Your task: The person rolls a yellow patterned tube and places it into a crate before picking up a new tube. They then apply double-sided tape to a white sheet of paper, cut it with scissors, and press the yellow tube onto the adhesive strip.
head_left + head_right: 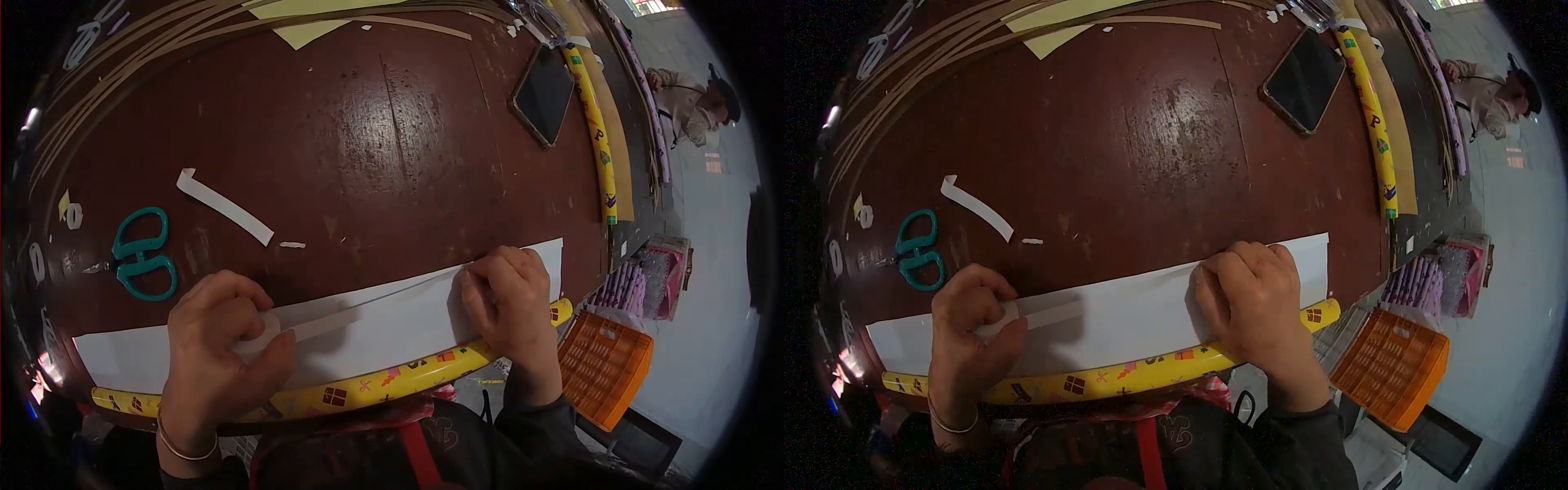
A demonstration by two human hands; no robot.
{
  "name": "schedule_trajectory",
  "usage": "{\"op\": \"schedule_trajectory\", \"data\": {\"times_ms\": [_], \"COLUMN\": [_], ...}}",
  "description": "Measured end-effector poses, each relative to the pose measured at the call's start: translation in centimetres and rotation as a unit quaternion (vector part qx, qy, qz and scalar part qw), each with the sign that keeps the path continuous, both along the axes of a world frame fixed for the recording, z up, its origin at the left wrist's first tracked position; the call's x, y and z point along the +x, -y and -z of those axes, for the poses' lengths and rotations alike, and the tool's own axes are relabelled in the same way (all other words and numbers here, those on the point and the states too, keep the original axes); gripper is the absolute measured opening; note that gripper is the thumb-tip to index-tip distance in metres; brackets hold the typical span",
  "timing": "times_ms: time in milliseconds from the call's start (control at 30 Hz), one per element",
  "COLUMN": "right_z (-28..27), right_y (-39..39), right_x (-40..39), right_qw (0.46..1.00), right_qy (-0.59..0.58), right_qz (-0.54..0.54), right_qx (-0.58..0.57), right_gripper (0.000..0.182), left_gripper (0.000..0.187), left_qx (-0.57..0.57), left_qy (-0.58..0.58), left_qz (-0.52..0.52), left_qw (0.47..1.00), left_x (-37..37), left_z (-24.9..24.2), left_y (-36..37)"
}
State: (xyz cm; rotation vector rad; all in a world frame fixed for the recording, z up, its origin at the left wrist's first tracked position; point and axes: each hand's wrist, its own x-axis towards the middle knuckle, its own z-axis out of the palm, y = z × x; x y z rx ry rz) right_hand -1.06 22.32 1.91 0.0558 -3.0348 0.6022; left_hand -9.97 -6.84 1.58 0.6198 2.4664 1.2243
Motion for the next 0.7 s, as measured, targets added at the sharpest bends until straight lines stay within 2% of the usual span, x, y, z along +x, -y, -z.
{"op": "schedule_trajectory", "data": {"times_ms": [367,700], "right_z": [0.18,0.13], "right_y": [-0.3,0.0], "right_x": [0.01,-0.25], "right_qw": [1.0,1.0], "right_qy": [-0.013,0.004], "right_qz": [-0.001,0.008], "right_qx": [-0.019,-0.014], "right_gripper": [0.011,0.01], "left_gripper": [0.033,0.031], "left_qx": [-0.009,-0.047], "left_qy": [-0.005,-0.108], "left_qz": [-0.003,0.016], "left_qw": [1.0,0.993], "left_x": [0.03,0.04], "left_z": [-0.05,0.0], "left_y": [-0.05,-0.35]}}
